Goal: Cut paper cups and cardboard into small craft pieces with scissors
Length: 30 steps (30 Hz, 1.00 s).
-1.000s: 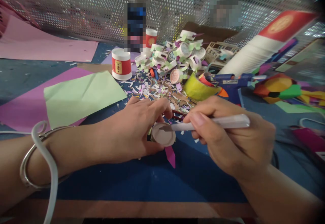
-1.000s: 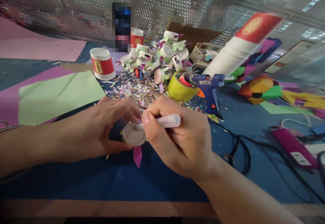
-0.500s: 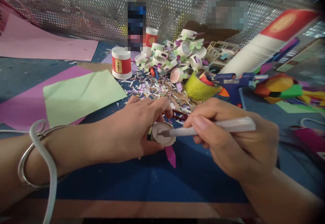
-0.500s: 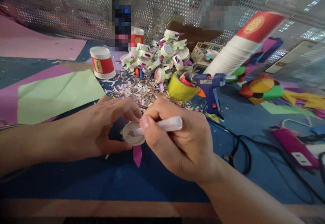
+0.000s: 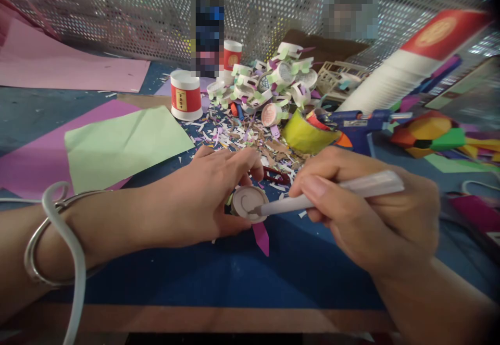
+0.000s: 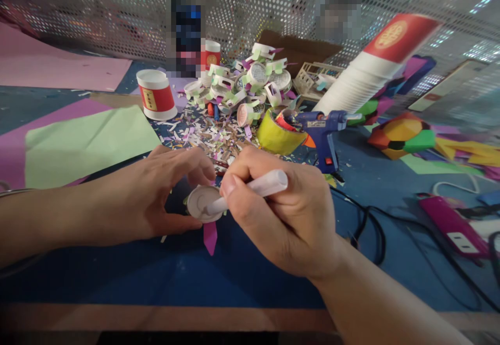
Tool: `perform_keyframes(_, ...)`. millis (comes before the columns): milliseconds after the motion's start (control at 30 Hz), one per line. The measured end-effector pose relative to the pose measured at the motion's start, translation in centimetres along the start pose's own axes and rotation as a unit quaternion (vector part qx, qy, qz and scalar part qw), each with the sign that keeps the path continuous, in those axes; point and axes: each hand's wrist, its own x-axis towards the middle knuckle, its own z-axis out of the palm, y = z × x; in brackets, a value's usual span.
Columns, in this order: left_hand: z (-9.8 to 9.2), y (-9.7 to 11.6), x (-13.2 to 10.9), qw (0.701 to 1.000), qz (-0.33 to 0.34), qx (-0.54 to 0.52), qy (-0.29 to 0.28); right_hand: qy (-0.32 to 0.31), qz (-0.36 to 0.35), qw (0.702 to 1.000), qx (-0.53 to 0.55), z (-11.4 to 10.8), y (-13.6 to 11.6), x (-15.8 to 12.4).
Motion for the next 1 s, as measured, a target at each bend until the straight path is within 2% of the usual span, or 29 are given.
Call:
perform_keyframes(267,0.0,0.0,-0.1,1.0,0.01,0.005,0.007,0.028,0.033,0.999,-0.017,-0.2,0.9,-0.6)
perform_keyframes(600,0.2,-0.1,-0.1,1.0,0.009,0.012,0.013,0.07,0.022,0.996,-0.049,0.0,1.0,-0.4)
perform_keyframes(1000,0.2,0.0,-0.1,1.0,0.006,0.013,0.019,0.091,-0.001,0.993,-0.07,0.4,1.1,-0.5)
